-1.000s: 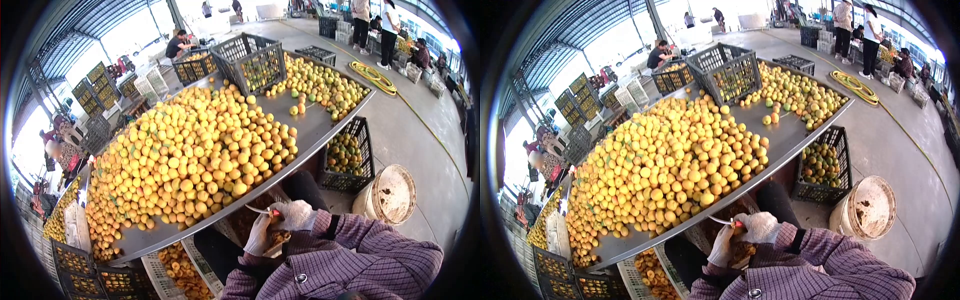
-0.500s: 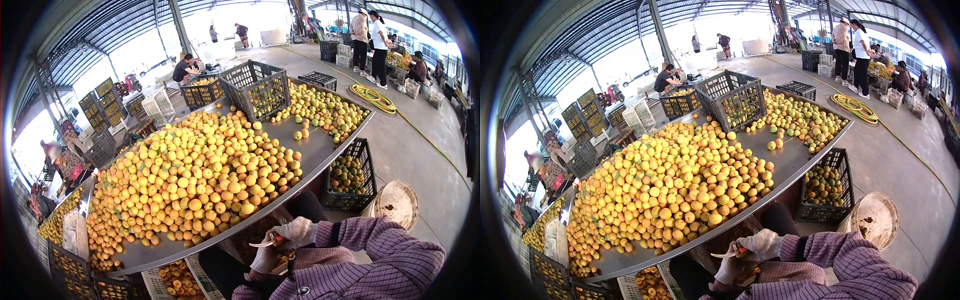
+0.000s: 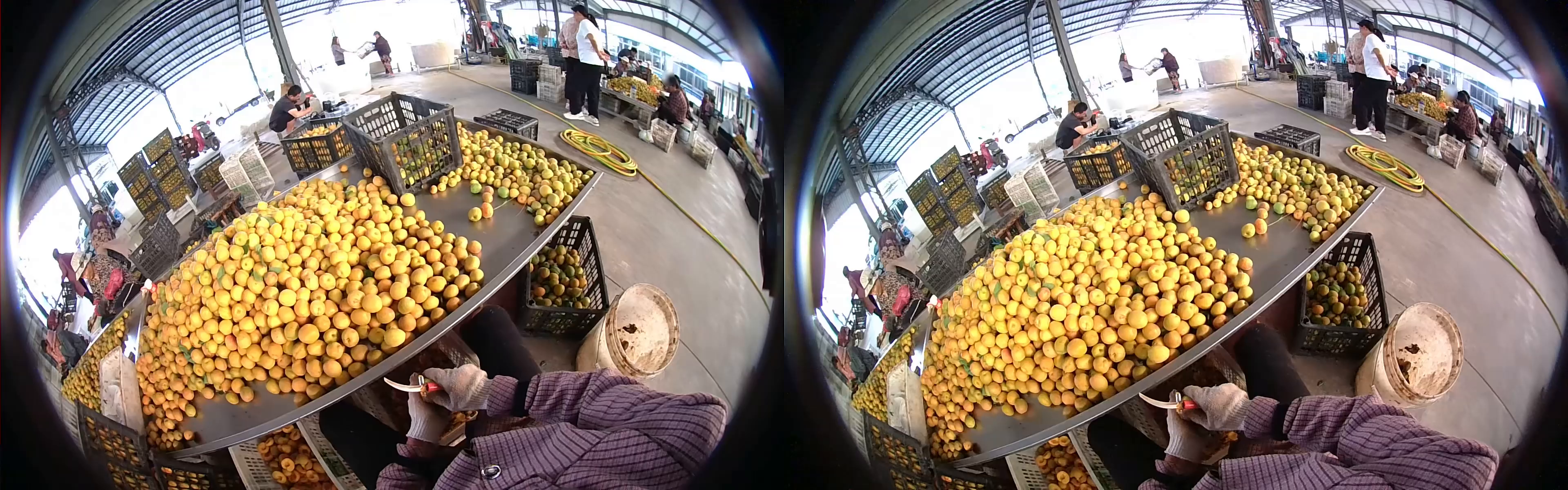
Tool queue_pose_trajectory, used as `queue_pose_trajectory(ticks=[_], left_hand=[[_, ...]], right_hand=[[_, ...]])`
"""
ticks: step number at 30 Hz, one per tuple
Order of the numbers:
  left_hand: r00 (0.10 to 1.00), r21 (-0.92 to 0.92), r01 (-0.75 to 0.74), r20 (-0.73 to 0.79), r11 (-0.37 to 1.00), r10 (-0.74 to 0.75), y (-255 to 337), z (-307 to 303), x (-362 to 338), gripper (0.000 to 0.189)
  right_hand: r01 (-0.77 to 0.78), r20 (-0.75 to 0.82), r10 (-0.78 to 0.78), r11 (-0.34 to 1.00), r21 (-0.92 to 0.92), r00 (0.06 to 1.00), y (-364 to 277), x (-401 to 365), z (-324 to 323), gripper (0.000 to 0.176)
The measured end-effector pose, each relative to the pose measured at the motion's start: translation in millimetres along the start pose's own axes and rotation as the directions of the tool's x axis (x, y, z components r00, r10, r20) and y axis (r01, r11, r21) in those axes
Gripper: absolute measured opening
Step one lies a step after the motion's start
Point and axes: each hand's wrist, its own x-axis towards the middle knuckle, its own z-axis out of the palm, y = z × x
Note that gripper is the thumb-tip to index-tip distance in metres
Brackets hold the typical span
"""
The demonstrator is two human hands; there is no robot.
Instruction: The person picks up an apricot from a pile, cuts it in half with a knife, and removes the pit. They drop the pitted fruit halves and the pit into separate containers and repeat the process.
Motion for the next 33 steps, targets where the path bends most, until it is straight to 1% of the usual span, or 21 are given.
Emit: queue_pose_trajectory(ticks=[1, 3, 5, 6, 9, 11, 12, 13, 14, 15, 16, 17, 18, 19, 20, 22, 26, 28, 29, 31, 33], left_hand=[[1.000, -0.013, 0.000, 0.021, 1.000, 0.000, -1, -1, 1, 0.058], [1.000, -0.037, -0.009, 0.013, 0.999, 0.010, -3, 5, 0, 0.057], [0.989, 0.049, -0.102, -0.100, 0.994, 0.107, -3, 18, -8, 0.056], [0.990, 0.066, -0.138, -0.012, 0.988, 0.139, -5, -5, 9, 0.058], [0.997, 0.020, -0.061, 0.058, 0.998, 0.060, -3, -4, 5, 0.060], [1.000, 0.082, 0.011, -0.002, 0.997, -0.010, 3, 18, -10, 0.060], [1.000, 0.135, 0.010, 0.023, 0.991, -0.013, 5, 22, -14, 0.059], [1.000, 0.135, 0.005, 0.024, 0.991, -0.009, 3, 7, -5, 0.059], [0.989, 0.309, -0.076, 0.144, 0.948, 0.033, -1, -21, 12, 0.060], [0.963, 0.461, -0.173, 0.266, 0.870, 0.050, -1, -22, 13, 0.061], [0.939, 0.475, -0.244, 0.334, 0.846, 0.084, -3, -24, 14, 0.062], [0.939, 0.473, -0.243, 0.335, 0.847, 0.082, -5, -26, 13, 0.062], [0.977, 0.330, -0.038, 0.209, 0.943, -0.034, 1, -6, 2, 0.064], [0.980, 0.151, 0.157, 0.102, 0.976, -0.173, 5, 9, -7, 0.067], [0.980, 0.151, 0.155, 0.100, 0.976, -0.171, 8, 18, -13, 0.067], [0.976, 0.261, 0.219, -0.072, 0.940, -0.207, 11, 28, -18, 0.070], [0.981, 0.278, 0.192, -0.082, 0.941, -0.176, 6, 17, -12, 0.072], [0.989, 0.250, 0.142, -0.085, 0.958, -0.124, 8, 26, -18, 0.060], [0.989, 0.250, 0.141, -0.085, 0.958, -0.124, 7, 18, -13, 0.060], [0.989, 0.168, 0.143, 0.008, 0.975, -0.147, 5, 5, -2, 0.061], [0.992, 0.125, 0.122, -0.043, 0.985, -0.118, 0, 8, 1, 0.063]], right_hand=[[0.002, -0.089, 0.001, 0.999, 0.036, 0.996, 3, 0, 5, 0.045], [0.009, -0.105, -0.001, 0.997, 0.079, 0.994, 6, 0, 10, 0.045], [-0.047, -0.094, 0.058, 0.992, 0.121, 0.994, 2, 0, 12, 0.048], [-0.079, -0.099, 0.090, 0.991, 0.108, 0.991, 0, 0, 12, 0.048], [-0.097, -0.041, 0.101, 0.992, 0.078, 0.994, 2, 2, 10, 0.048], [0.008, -0.114, -0.001, 0.998, 0.059, 0.994, 11, -3, 6, 0.050], [0.019, -0.045, -0.016, 0.998, 0.058, 0.999, 7, -4, -8, 0.053], [0.023, -0.046, -0.020, 0.998, 0.057, 0.999, 6, -4, -17, 0.053], [-0.006, 0.060, 0.005, 1.000, 0.017, 0.998, 5, -4, -25, 0.055], [-0.033, 0.164, 0.038, 0.999, -0.028, 0.986, 6, -5, -30, 0.057], [0.032, 0.197, -0.015, 0.996, -0.080, 0.980, 12, -5, -28, 0.060], [0.029, 0.197, -0.012, 0.996, -0.082, 0.980, 12, -5, -29, 0.060], [0.011, 0.240, 0.019, 0.993, -0.121, 0.971, 10, -5, -30, 0.060], [-0.003, 0.282, 0.049, 0.987, -0.159, 0.958, 7, -4, -32, 0.059], [-0.001, 0.282, 0.046, 0.988, -0.157, 0.958, 1, -4, -36, 0.059], [-0.125, 0.329, 0.190, 0.970, -0.207, 0.925, -10, -5, -45, 0.062], [-0.129, 0.284, 0.155, 0.986, -0.109, 0.946, -1, -5, -33, 0.064], [-0.091, 0.197, 0.106, 0.992, -0.084, 0.975, 2, -4, -26, 0.062], [-0.090, 0.197, 0.105, 0.992, -0.084, 0.975, 6, -4, -20, 0.062], [0.012, 0.089, -0.006, 0.998, -0.063, 0.996, 11, -5, -13, 0.056], [-0.020, 0.132, 0.032, 0.995, -0.095, 0.991, 9, -1, -12, 0.052]])
